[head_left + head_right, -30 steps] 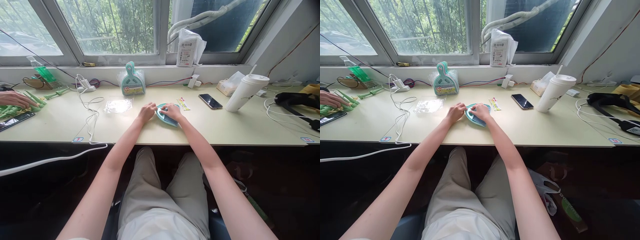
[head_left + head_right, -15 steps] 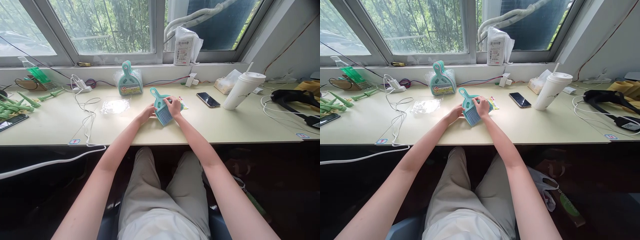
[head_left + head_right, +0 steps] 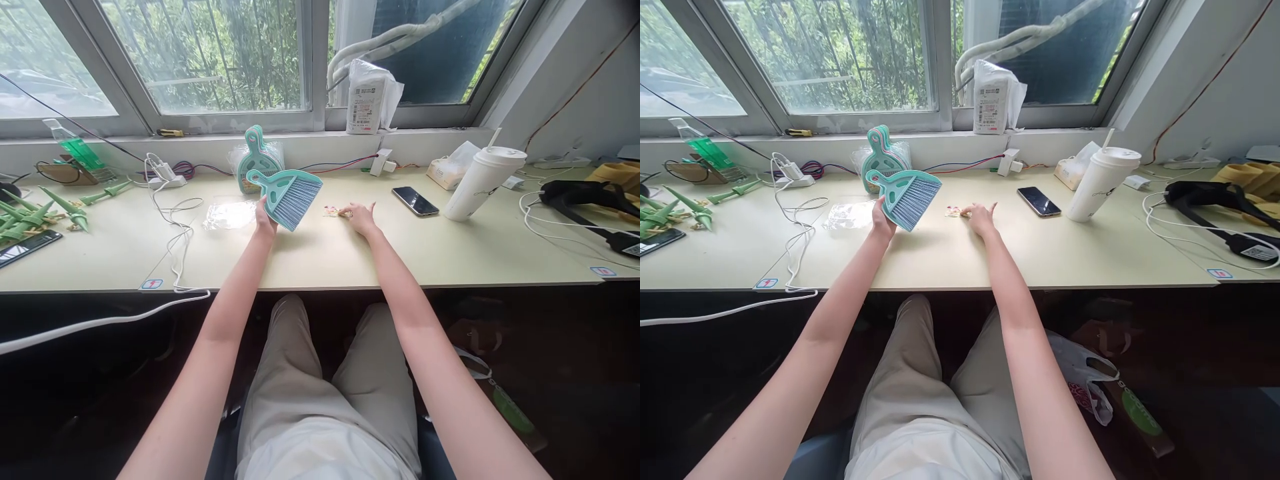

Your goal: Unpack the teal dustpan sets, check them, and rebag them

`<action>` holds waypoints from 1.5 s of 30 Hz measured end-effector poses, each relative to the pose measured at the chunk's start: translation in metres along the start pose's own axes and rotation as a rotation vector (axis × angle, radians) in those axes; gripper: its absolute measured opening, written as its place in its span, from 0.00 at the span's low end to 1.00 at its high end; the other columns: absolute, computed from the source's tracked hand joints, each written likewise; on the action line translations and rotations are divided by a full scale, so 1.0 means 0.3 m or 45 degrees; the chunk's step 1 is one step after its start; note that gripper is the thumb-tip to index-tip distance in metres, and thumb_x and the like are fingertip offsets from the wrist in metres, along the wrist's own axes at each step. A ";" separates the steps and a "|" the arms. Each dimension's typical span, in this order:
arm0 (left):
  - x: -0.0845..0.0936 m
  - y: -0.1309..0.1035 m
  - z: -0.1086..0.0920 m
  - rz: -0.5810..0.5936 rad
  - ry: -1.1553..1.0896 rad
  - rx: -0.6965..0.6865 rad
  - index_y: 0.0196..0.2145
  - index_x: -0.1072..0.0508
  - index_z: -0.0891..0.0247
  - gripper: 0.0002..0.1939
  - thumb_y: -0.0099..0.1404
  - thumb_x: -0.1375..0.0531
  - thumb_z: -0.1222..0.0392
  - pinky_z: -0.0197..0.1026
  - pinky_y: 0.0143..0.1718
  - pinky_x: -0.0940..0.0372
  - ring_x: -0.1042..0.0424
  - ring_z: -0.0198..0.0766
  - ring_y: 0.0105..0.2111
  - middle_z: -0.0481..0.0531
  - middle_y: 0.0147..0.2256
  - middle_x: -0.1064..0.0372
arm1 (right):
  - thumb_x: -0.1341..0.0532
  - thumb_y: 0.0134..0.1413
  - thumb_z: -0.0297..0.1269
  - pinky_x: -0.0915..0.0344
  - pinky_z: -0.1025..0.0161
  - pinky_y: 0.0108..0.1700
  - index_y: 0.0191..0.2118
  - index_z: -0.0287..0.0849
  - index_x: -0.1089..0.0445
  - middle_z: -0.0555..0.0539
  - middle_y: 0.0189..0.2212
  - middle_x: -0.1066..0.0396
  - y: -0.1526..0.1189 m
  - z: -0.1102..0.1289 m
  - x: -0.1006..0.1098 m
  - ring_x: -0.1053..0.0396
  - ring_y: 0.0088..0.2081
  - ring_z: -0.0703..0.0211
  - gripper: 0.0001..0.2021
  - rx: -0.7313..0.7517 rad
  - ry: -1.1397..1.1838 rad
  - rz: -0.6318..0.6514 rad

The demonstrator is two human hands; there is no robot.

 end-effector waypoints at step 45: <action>-0.065 -0.086 0.075 0.541 0.342 0.167 0.47 0.30 0.63 0.22 0.55 0.30 0.60 0.40 0.43 0.29 0.25 0.35 0.37 0.52 0.42 0.26 | 0.56 0.70 0.49 0.79 0.28 0.66 0.73 0.46 0.60 0.43 0.73 0.69 -0.091 0.339 -0.098 0.74 0.74 0.47 0.31 0.291 0.109 0.086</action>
Point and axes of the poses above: each hand's wrist, its own y-axis towards the middle knuckle, its own x-axis out of the back of the hand, z = x × y, the point moved 3 cm from there along y, towards the middle knuckle
